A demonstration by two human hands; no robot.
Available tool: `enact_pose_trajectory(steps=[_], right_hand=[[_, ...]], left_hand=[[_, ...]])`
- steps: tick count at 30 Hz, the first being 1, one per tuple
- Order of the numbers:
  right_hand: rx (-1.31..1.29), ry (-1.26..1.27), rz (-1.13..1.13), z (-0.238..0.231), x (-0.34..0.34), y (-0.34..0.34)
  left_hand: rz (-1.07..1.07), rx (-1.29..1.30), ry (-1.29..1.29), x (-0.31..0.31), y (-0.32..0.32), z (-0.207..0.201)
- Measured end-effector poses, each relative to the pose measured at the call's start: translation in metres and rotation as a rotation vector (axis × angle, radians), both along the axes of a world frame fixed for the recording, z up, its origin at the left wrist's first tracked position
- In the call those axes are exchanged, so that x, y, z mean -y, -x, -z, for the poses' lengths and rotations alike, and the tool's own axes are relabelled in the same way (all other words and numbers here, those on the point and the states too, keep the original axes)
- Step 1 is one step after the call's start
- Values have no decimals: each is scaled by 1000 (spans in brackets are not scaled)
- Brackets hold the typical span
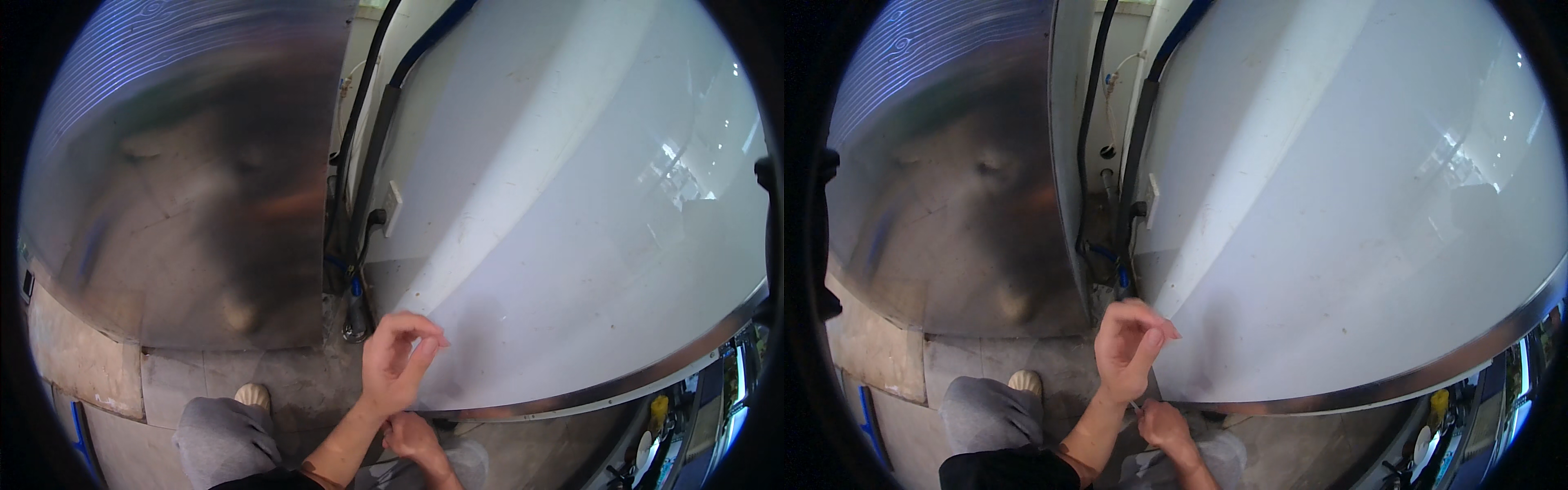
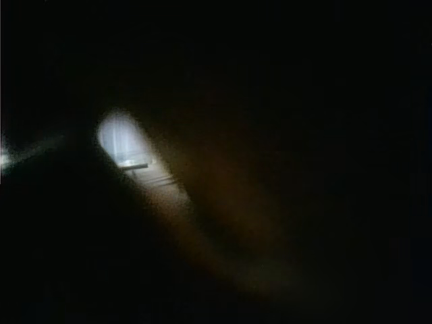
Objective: The person kneels behind a counter and uses a lighter to heat a white plastic pipe, then inserts it into a black hose. They repeat the heating and insertion process, then stand and walk to the front counter area.
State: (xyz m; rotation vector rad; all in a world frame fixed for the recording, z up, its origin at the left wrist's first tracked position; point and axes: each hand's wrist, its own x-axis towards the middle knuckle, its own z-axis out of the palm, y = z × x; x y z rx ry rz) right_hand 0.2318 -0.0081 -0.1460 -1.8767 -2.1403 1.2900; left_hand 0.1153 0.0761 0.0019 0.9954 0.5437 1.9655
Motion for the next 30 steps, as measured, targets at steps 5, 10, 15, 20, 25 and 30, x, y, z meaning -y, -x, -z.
enact_pose_trajectory(steps=[5, 10, 15, 20, 25, 30], right_hand=[[32, -70, 25, -9, 3, 5], [17, -56, 82, -13, 3, 2], [57, -79, 95, -7, -3, -4], [12, 60, 90, -9, -10, -1], [-12, 163, 112, -15, -18, 1], [48, 48, 32, -8, -18, -1]], left_hand=[[-185, -218, -16, -140, 26, -37], [-752, -499, -50, -303, 32, -146], [-762, -684, 68, -344, 27, -175], [-862, -703, 30, -355, 37, -172], [-760, -738, -31, -360, 49, -172], [-837, -799, -90, -366, 51, -171]])
